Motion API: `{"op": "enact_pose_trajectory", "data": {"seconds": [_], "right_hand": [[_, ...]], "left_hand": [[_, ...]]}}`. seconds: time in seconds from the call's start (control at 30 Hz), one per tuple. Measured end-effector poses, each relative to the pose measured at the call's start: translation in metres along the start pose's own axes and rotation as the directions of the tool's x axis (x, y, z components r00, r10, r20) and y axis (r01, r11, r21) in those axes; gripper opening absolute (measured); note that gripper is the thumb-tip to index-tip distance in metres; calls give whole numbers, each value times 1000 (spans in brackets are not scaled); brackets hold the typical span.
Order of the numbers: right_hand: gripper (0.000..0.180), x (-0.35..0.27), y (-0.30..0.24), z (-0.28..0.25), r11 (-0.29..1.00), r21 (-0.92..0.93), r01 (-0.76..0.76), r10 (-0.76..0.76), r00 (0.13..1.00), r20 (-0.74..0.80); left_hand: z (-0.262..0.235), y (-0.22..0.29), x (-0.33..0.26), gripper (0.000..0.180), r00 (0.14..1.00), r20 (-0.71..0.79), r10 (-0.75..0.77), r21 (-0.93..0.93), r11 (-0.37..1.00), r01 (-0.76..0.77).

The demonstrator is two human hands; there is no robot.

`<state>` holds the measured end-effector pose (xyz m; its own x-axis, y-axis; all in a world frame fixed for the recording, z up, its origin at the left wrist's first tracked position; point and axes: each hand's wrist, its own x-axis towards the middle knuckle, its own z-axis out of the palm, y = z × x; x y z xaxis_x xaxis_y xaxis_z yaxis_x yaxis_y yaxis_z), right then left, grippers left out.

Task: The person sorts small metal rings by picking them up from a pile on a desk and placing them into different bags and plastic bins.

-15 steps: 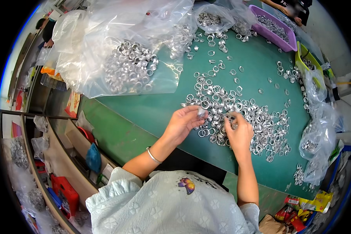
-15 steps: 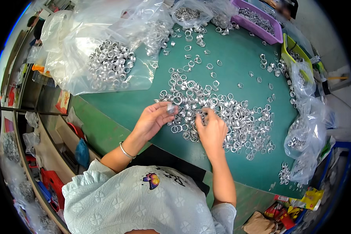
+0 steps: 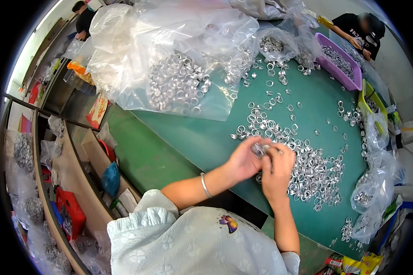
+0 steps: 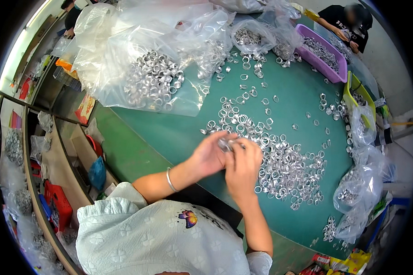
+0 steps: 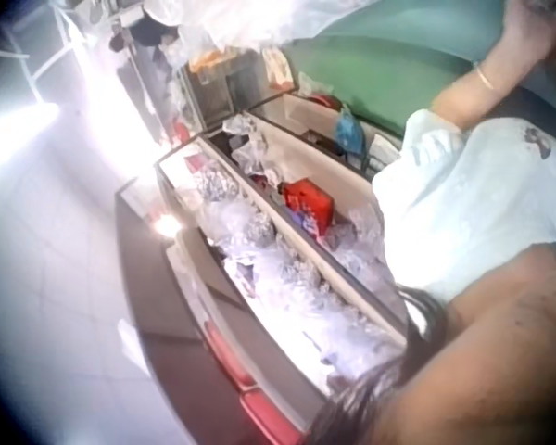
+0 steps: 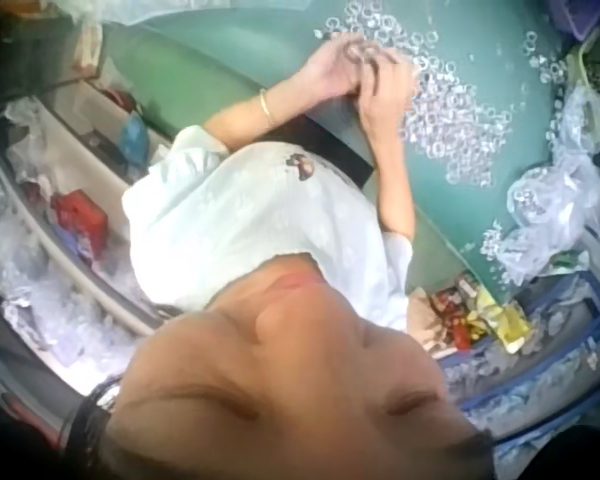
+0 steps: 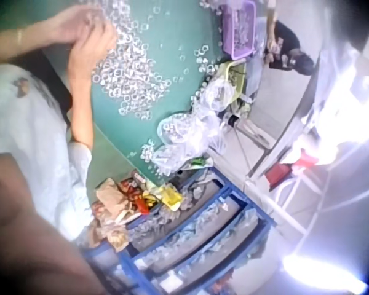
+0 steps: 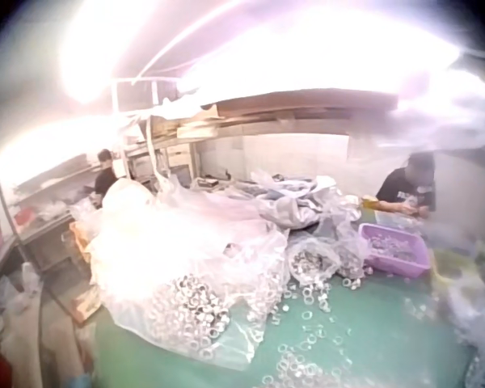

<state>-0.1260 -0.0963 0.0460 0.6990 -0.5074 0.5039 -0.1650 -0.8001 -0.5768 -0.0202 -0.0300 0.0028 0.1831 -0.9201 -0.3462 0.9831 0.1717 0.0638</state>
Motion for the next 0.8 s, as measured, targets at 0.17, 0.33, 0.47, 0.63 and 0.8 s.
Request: {"op": "enact_pose_trajectory", "data": {"seconds": [0.17, 0.33, 0.47, 0.63, 0.8], "right_hand": [[11, -1, 29, -24, 979, 127, -159, 157, 987, 27], [16, 17, 41, 3, 993, 64, -99, 86, 979, 187], [18, 27, 39, 37, 981, -172, 95, -55, 974, 222], [14, 29, 51, 48, 974, -187, 128, -90, 976, 199], [18, 31, 59, 29, 979, 76, -186, 190, 981, -35]], "left_hand": [[38, 118, 26, 20, 791, -68, 608, -115, 783, -611], [40, 203, 11, 41, 300, -203, 932, 196, 338, -920], [2, 232, -7, 67, 145, -163, 976, 493, 208, -845], [20, 151, -18, 76, 136, 36, 990, 719, 69, -692], [17, 78, -25, 52, 423, 343, 839, 810, -37, -585]]}}
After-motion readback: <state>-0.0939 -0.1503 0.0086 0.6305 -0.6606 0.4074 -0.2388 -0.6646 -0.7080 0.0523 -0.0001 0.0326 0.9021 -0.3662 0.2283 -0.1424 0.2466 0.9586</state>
